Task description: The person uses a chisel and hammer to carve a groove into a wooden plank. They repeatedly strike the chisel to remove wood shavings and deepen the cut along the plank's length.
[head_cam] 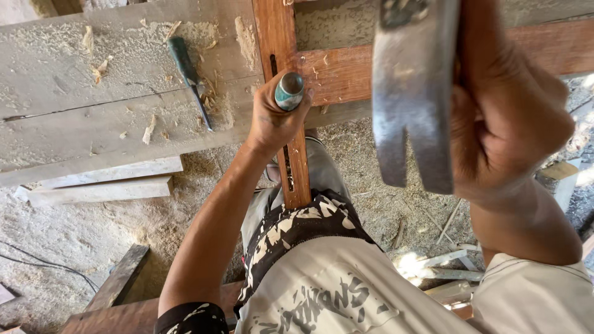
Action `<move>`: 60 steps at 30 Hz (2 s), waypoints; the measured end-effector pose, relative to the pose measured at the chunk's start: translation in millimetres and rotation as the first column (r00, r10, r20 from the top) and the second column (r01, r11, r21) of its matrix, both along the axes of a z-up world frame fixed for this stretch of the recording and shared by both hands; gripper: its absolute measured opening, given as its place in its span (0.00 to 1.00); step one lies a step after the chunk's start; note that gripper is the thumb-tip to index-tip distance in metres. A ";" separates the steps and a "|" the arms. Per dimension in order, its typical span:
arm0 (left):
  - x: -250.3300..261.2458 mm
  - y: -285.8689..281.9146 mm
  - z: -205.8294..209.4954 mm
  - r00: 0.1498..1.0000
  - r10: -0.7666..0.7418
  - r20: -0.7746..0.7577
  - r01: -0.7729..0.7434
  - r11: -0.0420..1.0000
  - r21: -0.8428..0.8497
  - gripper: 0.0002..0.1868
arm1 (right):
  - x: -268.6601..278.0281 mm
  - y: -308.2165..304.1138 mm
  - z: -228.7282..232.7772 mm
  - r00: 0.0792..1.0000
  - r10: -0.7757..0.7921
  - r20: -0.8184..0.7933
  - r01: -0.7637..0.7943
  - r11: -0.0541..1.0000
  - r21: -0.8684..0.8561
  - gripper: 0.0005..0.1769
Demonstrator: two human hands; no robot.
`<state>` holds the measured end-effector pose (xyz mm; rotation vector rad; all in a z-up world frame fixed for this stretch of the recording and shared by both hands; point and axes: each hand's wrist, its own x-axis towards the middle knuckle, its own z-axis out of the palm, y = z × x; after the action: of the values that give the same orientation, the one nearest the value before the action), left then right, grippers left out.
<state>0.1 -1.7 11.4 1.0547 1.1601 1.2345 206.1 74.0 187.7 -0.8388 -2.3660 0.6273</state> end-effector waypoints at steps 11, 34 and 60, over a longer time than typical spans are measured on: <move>7.5 -0.2 -29.3 0.983 0.074 0.166 -0.059 0.994 -0.097 0.05 | -32.5 29.4 15.1 0.994 0.043 0.105 -0.028 0.989 -0.147 0.28; 6.1 -6.8 31.7 0.862 0.314 0.398 0.043 0.737 -0.674 0.04 | 6.7 -30.4 -2.1 0.972 -0.215 -0.093 0.148 0.873 -0.465 0.23; -23.1 -6.3 30.9 0.999 0.050 0.019 -0.049 0.998 -0.034 0.11 | 20.5 -34.4 -23.2 0.985 -0.114 -0.130 0.063 0.938 -0.341 0.21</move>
<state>-23.0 -8.1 42.2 0.9919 1.1937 1.2574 226.5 39.7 164.6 -1.0004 -2.1048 1.0386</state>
